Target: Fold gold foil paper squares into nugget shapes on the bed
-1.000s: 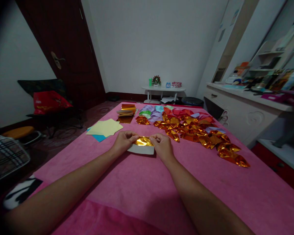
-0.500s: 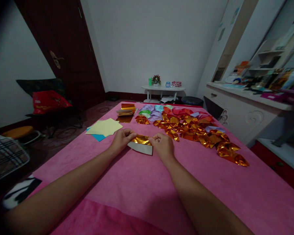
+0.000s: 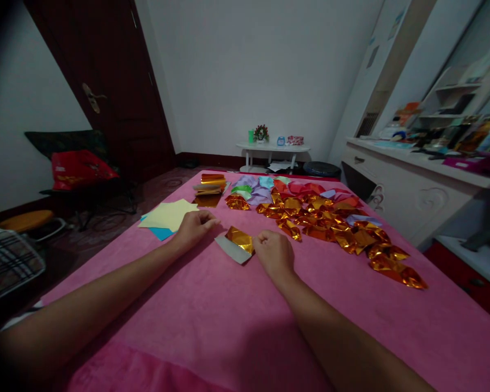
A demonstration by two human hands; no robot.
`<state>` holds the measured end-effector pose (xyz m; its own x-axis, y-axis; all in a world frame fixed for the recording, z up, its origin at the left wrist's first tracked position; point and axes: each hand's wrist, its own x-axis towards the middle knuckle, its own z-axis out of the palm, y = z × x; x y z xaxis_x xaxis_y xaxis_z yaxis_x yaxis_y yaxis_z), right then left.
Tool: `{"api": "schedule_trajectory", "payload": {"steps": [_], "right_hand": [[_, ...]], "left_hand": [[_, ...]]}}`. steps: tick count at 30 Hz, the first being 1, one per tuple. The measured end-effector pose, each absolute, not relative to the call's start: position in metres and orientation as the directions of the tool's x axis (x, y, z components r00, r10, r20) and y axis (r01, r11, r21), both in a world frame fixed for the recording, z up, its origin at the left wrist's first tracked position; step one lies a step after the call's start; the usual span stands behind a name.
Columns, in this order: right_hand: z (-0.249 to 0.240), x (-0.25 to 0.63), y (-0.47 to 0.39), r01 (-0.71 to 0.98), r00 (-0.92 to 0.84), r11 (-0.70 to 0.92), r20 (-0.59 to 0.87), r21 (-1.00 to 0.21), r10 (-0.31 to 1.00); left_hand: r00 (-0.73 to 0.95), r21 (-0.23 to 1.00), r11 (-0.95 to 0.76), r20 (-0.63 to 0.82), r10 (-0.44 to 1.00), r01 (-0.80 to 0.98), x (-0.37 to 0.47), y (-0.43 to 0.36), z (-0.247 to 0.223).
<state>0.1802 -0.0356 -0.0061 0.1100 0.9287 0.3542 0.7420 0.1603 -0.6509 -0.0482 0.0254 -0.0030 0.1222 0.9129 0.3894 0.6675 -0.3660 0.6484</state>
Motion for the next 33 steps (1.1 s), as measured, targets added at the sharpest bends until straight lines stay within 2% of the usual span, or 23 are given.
{"api": "schedule_trajectory", "payload": {"steps": [3,7,9,14,16,18,22,25,28,33], "right_hand": [[-0.002,0.180,-0.031,0.726,0.148,0.092,0.285,-0.682,0.947],[-0.003,0.179,-0.026,0.631,0.144,0.115,0.261,-0.767,0.955],[-0.005,0.178,-0.025,0.579,0.128,0.149,0.270,-0.801,0.954],[-0.008,0.177,-0.033,0.481,0.080,0.112,0.171,-0.869,0.982],[-0.006,0.178,-0.036,0.482,0.025,0.093,0.120,-0.871,0.993],[-0.004,0.181,-0.035,0.492,-0.020,0.107,0.112,-0.864,0.994],[-0.001,0.186,-0.028,0.535,-0.061,0.303,0.322,-0.789,0.945],[-0.004,0.186,-0.023,0.587,-0.254,0.495,0.436,-0.640,0.864],[-0.007,0.184,-0.023,0.593,-0.406,0.599,0.443,-0.537,0.799],[-0.010,0.183,-0.025,0.602,-0.451,0.636,0.452,-0.483,0.770]], "left_hand": [[0.306,0.575,-0.508,0.416,0.857,0.642,-0.046,0.014,0.014],[0.646,0.379,-0.791,0.457,0.612,0.481,-0.032,-0.009,0.027],[0.706,0.284,-0.840,0.455,0.543,0.463,-0.024,-0.016,0.025],[0.697,0.186,-0.817,0.440,0.566,0.546,-0.017,-0.015,0.005],[0.717,0.187,-0.841,0.449,0.533,0.508,-0.021,-0.009,0.000],[0.741,0.256,-0.871,0.457,0.492,0.420,-0.028,-0.003,-0.002],[0.750,0.497,-0.842,0.471,0.465,0.211,-0.040,0.007,0.000],[0.758,0.592,-0.796,0.460,0.462,0.126,-0.041,0.011,0.001],[0.789,0.566,-0.811,0.425,0.443,0.150,-0.044,0.015,0.000],[0.809,0.365,-0.873,0.372,0.455,0.323,-0.059,0.017,0.008]]}}
